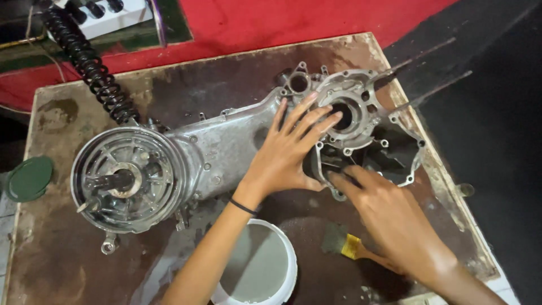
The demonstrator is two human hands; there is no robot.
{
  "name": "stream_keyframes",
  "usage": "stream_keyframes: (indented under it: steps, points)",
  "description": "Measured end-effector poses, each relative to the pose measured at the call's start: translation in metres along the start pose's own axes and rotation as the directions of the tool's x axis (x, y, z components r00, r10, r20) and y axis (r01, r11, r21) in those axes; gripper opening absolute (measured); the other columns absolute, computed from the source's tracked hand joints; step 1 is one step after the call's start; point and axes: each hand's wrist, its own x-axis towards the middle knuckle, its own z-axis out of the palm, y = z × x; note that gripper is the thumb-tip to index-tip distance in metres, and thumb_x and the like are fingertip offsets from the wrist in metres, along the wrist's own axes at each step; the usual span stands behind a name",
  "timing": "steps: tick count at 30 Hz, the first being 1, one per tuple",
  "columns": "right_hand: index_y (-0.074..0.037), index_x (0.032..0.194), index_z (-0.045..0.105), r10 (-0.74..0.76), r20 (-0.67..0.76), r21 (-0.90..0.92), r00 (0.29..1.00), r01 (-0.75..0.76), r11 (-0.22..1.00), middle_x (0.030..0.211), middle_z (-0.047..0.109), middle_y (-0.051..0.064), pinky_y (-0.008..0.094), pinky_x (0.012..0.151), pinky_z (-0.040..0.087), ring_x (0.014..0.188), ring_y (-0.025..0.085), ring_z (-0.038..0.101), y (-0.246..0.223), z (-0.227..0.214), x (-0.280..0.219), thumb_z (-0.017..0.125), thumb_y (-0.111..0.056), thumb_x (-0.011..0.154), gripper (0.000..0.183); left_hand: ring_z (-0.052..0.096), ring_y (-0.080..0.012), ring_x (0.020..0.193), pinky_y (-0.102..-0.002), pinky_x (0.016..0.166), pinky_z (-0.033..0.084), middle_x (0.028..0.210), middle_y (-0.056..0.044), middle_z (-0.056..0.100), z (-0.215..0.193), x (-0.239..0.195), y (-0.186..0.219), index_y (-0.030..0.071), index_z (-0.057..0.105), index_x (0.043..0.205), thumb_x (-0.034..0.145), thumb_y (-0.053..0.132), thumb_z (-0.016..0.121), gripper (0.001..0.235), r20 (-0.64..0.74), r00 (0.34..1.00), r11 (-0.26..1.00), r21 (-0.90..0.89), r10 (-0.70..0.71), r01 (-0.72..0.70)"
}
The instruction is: Cleaning and sanding a motorcycle engine casing at a workbench.
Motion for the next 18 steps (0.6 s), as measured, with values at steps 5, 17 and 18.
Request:
stream_keyframes:
  steps: [5,17,18]
  points:
    - [-0.018,0.145,0.057,0.031,0.041,0.104,0.999,-0.035,0.994,0.142,0.063,0.012,0.039,0.088,0.059,0.108,0.031,0.070,0.018,-0.033,-0.012,0.070,0.000,0.063,0.085,0.022,-0.0315,0.158,-0.064,0.130,0.010,0.158,-0.005,0.042,0.000,0.003,-0.001,0.022,0.035,0.158,0.046,0.047,0.094,0.129,-0.015,1.000,1.000,0.012,0.006,-0.006]
    - [-0.011,0.116,0.068,0.096,-0.182,0.261,0.979,-0.046,0.964,0.111,0.067,0.014,0.047,0.081,0.056,0.098,0.036,0.069,0.000,-0.017,0.007,0.069,-0.005,0.078,0.038,0.020,-0.0316,0.159,-0.062,0.131,0.010,0.160,-0.005,0.040,0.001,0.003,0.000,0.023,0.032,0.158,0.045,0.048,0.094,0.132,0.032,0.999,1.000,0.026,-0.009,0.008]
    - [-0.010,0.116,0.068,0.046,-0.229,0.241,0.972,0.010,0.970,0.111,0.066,0.015,0.047,0.081,0.056,0.100,0.035,0.067,-0.002,-0.013,0.005,0.068,-0.002,0.075,0.041,0.020,-0.0321,0.158,-0.063,0.130,0.010,0.159,-0.006,0.039,0.000,0.004,0.000,0.023,0.032,0.158,0.044,0.047,0.094,0.132,0.032,0.999,1.000,0.018,-0.009,0.008]
